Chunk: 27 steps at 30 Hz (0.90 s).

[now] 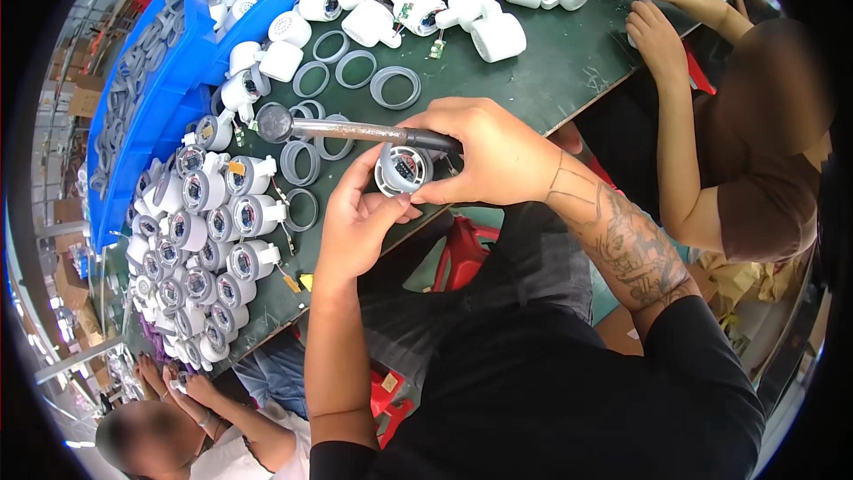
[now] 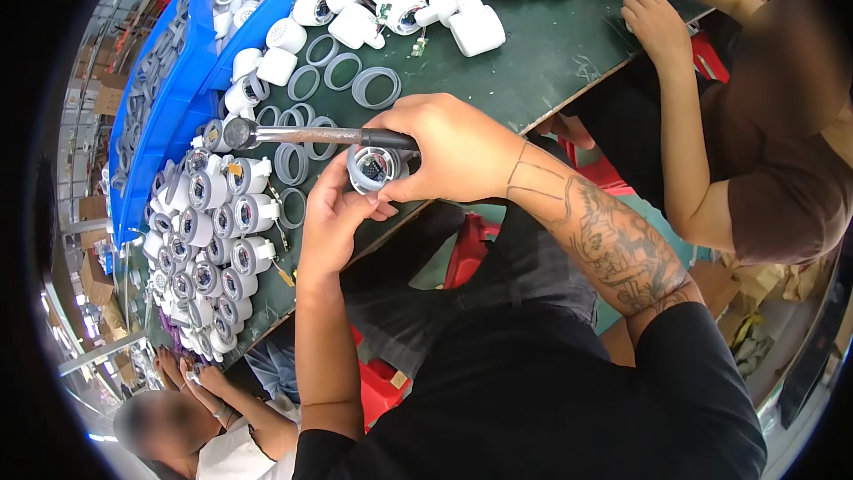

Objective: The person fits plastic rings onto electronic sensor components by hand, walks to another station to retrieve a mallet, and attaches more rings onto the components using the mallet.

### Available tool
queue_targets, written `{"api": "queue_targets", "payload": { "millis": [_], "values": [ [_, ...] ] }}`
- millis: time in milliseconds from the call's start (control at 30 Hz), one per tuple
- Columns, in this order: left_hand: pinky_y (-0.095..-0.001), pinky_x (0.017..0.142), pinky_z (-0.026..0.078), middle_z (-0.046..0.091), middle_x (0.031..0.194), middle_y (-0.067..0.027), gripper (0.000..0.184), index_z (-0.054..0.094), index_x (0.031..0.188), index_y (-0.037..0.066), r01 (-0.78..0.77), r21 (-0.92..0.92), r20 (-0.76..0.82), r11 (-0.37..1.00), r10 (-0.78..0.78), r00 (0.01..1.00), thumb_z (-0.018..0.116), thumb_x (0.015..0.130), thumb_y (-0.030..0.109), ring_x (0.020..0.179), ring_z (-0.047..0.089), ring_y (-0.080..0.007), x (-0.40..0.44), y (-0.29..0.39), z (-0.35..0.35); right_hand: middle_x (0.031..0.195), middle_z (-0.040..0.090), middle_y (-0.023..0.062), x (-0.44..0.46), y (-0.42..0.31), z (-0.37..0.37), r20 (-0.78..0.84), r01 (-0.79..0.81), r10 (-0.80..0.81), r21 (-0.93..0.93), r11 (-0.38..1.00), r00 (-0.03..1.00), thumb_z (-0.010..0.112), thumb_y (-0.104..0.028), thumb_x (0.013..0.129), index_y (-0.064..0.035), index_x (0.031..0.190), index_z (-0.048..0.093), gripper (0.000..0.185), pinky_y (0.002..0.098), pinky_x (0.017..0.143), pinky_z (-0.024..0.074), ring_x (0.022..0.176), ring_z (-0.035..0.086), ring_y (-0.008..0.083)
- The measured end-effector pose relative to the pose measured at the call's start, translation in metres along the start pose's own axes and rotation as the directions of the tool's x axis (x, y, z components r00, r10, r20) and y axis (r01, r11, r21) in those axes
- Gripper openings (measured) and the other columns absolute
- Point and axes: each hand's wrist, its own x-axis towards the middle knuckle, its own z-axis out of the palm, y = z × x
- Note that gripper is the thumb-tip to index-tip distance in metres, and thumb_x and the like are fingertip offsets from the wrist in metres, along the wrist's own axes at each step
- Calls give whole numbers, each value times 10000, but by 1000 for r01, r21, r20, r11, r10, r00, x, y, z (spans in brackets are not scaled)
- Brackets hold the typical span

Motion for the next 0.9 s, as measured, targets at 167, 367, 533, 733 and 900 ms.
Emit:
{"api": "queue_targets", "payload": {
  "millis": [167, 367, 533, 733, 900],
  "values": [
    [-300, 809, 619, 681, 1277, -131, 646, 422, 1557, -49, -29, -33, -2, 999, 29, 1000, 687, 968, -26, 941, 737, -150, 0, 0, 3, 1084, 731, 159, 1, 8, 1, 2, 8, -8, -18, 1000, 1000, 926, -140, 703, -9, 1270, 709, 622, 406, 863, 569, 999, 707, 341],
    [-293, 799, 614, 669, 1282, -118, 645, 421, 1558, -54, -8, -3, 7, 1000, 8, 1000, 683, 970, -25, 917, 720, -132, 1, -1, -1, 1187, 727, 148, 1, 7, -1, -19, 71, -70, 76, 995, 997, 896, -33, 704, -19, 1292, 702, 619, 412, 924, 577, 1076, 711, 339],
    [-291, 808, 611, 665, 1272, -104, 636, 432, 1553, -44, -4, -10, 21, 1000, 5, 1000, 678, 967, -27, 930, 717, -129, 1, -2, -3, 1172, 727, 138, 4, 7, -3, 33, 75, -79, 90, 993, 996, 883, -28, 706, -30, 1294, 708, 613, 404, 923, 578, 1068, 713, 325],
    [-304, 820, 617, 664, 1275, -100, 620, 456, 1541, -22, 25, -32, 48, 999, -23, 999, 679, 962, -30, 970, 713, -135, 2, 2, -3, 1059, 716, 136, 10, 3, -4, 110, 28, -35, 67, 997, 993, 862, -93, 735, -82, 1232, 748, 510, 437, 904, 574, 1002, 704, 356],
    [-298, 812, 614, 682, 1241, -80, 586, 491, 1518, -13, 60, -61, 50, 996, -57, 997, 728, 989, 68, 978, 710, -130, 2, -1, -3, 1018, 692, 125, 18, 0, -3, 218, -1, 1, 0, 1000, 976, 865, -101, 726, -118, 1211, 764, 496, 436, 885, 569, 970, 691, 349]
  ]
}}
